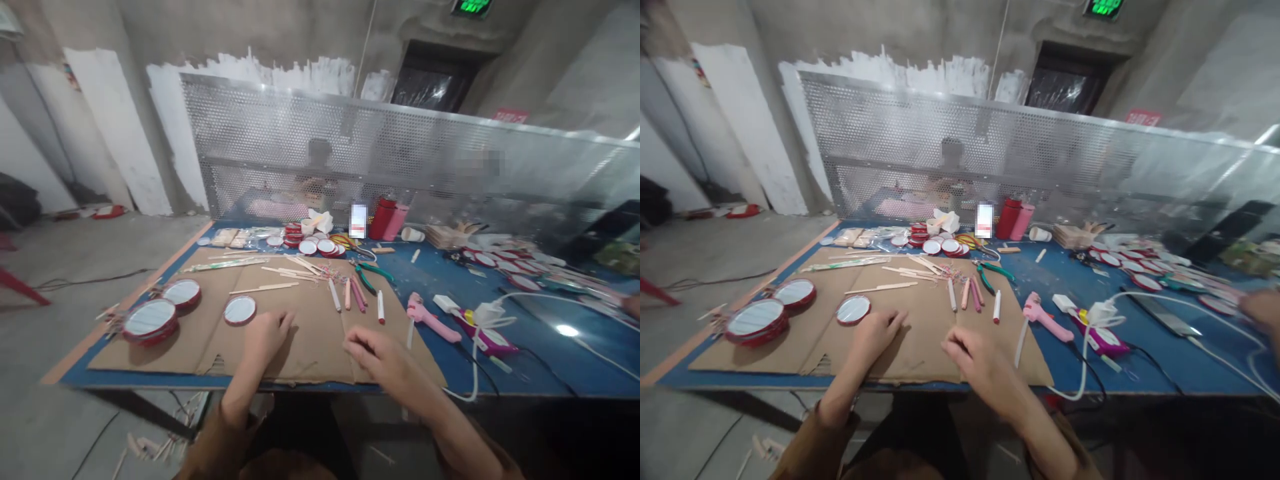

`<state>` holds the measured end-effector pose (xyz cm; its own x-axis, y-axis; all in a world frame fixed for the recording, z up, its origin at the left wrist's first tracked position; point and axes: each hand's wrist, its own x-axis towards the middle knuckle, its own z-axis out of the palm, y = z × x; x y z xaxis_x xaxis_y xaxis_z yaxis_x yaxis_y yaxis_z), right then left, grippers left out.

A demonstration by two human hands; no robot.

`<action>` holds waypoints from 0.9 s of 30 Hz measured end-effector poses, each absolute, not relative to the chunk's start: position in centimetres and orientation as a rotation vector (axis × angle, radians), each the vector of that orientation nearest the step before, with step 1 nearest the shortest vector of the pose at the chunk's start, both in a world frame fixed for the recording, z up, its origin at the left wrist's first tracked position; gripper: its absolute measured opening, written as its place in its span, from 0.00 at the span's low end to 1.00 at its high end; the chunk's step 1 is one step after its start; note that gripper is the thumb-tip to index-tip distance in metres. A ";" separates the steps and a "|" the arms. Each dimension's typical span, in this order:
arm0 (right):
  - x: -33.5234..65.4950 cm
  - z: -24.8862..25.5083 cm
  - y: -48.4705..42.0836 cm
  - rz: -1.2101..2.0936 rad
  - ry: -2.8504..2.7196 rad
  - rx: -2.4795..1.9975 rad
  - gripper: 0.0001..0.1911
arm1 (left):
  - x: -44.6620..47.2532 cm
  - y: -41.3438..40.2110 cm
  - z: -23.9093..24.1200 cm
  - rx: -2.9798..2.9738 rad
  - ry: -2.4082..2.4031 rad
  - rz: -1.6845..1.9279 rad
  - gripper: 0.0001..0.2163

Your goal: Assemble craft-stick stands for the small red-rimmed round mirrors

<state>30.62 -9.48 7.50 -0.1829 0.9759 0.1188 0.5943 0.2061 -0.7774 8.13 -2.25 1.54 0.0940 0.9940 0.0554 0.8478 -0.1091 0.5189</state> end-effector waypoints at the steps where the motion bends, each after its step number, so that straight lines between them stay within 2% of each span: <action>1: 29.5 7.9 -8.1 0.765 -1.854 -1.426 0.15 | 8.0 -2.1 1.1 1.996 1.732 0.686 0.18; 5: 24.4 7.7 -3.4 0.791 -1.773 -1.302 0.14 | 7.0 -2.1 -0.4 1.638 1.370 1.125 0.15; 8: 23.0 7.0 -1.5 0.678 -1.873 -1.440 0.13 | 6.3 -2.8 -0.6 1.396 1.224 1.257 0.17; 15: 32.0 6.6 -2.4 0.330 -1.878 -1.777 0.11 | 5.2 -3.7 -0.6 1.326 1.022 1.121 0.19; 19: 35.1 6.5 -1.9 0.318 -1.868 -1.871 0.11 | 5.4 -3.8 -0.7 1.362 1.019 1.061 0.20; 23: 33.9 6.0 -0.5 0.318 -1.976 -1.834 0.13 | 5.7 -3.8 -0.4 1.392 1.040 1.048 0.20; 27: 35.1 5.2 -0.8 -0.061 -2.061 -2.011 0.14 | 5.6 -4.1 -0.1 1.438 1.064 1.032 0.20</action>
<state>35.06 -0.83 5.19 -0.0077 0.9769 0.2136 0.9878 0.0406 -0.1502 5.59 -4.07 -0.11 0.2403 0.9689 0.0597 0.0893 -0.0833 0.9925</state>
